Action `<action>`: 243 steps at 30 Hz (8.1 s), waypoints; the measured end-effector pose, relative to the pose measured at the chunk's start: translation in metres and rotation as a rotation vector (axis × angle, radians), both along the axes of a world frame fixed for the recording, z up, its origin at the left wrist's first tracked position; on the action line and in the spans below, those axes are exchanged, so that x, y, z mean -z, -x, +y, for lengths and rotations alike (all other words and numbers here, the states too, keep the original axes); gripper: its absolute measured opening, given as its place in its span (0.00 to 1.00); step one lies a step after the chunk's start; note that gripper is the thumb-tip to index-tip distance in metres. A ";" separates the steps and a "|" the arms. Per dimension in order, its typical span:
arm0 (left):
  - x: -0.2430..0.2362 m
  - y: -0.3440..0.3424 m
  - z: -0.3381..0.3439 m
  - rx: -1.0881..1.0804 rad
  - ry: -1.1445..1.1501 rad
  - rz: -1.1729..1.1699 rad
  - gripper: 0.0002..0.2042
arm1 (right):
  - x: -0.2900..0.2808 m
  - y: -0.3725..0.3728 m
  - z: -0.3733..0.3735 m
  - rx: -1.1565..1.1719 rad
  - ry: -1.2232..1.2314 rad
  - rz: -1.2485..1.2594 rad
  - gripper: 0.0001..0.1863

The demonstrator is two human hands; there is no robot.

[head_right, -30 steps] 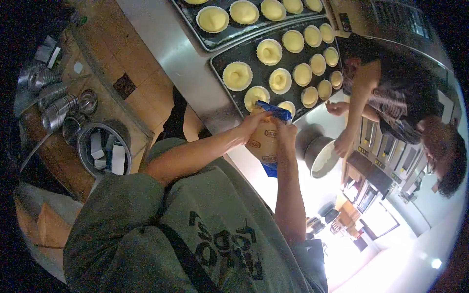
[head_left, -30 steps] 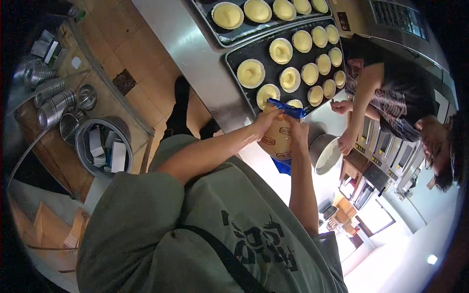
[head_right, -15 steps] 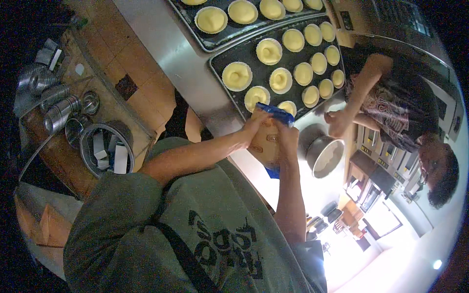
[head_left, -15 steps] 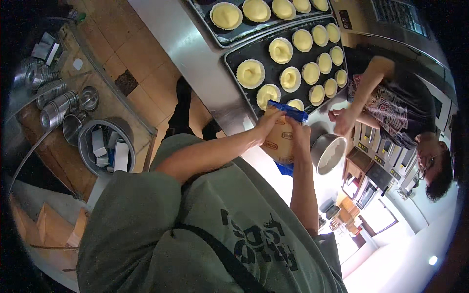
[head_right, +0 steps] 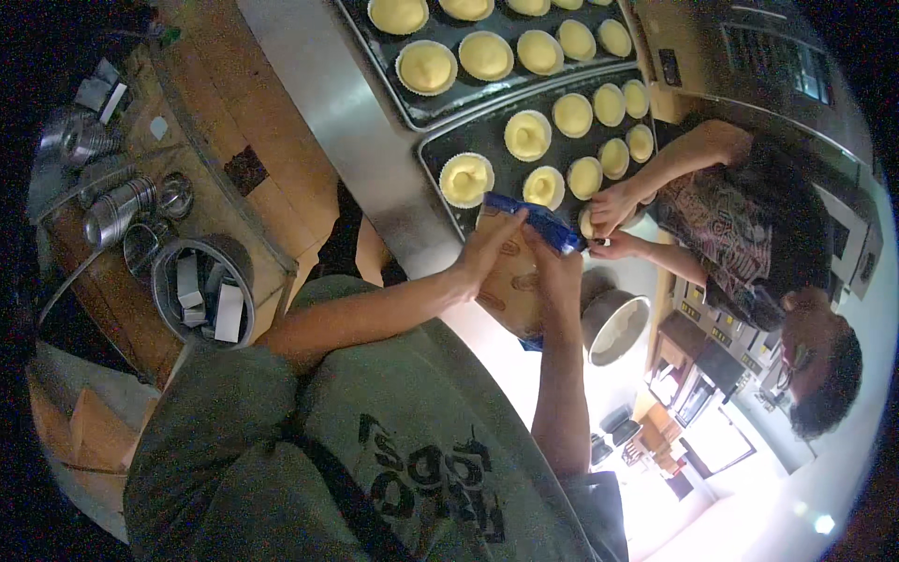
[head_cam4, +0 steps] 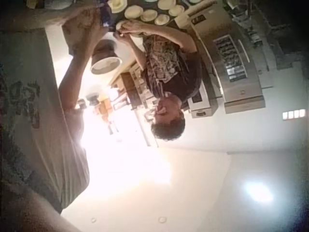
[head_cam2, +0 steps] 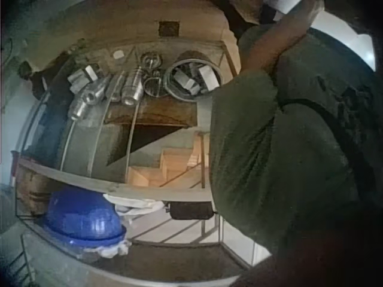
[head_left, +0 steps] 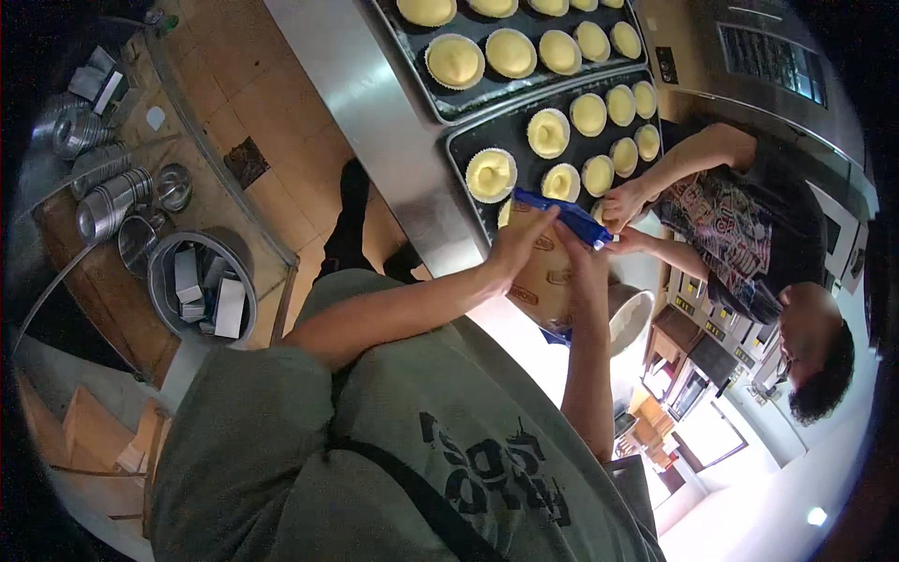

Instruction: The person pipes filling into pastry dough cups on a baking sheet using a piping bag, then handles a second bag of filling and pipes it into pastry dough cups on another baking sheet.

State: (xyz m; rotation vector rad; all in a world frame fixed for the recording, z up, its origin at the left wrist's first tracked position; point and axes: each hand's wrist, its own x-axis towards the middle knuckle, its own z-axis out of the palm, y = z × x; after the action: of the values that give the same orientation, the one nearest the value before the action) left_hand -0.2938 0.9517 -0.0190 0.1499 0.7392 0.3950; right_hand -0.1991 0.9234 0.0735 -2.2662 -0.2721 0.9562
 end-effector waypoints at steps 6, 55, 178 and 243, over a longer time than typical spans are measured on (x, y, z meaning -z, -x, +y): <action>0.053 0.002 0.027 -0.015 0.164 -0.021 0.20 | 0.076 -0.029 0.019 -0.192 0.191 -0.072 0.19; 0.048 -0.124 0.087 0.195 0.293 -0.098 0.29 | 0.038 -0.117 0.089 -0.083 0.160 0.010 0.31; 0.048 -0.113 -0.146 0.527 -0.041 -0.245 0.26 | 0.088 -0.175 -0.167 0.284 -0.075 0.508 0.20; 0.009 -0.092 -0.153 0.892 -0.803 -0.244 0.26 | 0.001 -0.188 -0.251 0.227 -0.507 1.002 0.42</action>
State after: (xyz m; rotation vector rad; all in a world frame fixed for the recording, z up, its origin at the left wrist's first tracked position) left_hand -0.2021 0.7991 -0.0275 1.1224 0.1829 -0.1716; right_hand -0.0113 0.6727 0.0726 -1.1416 0.1714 1.5412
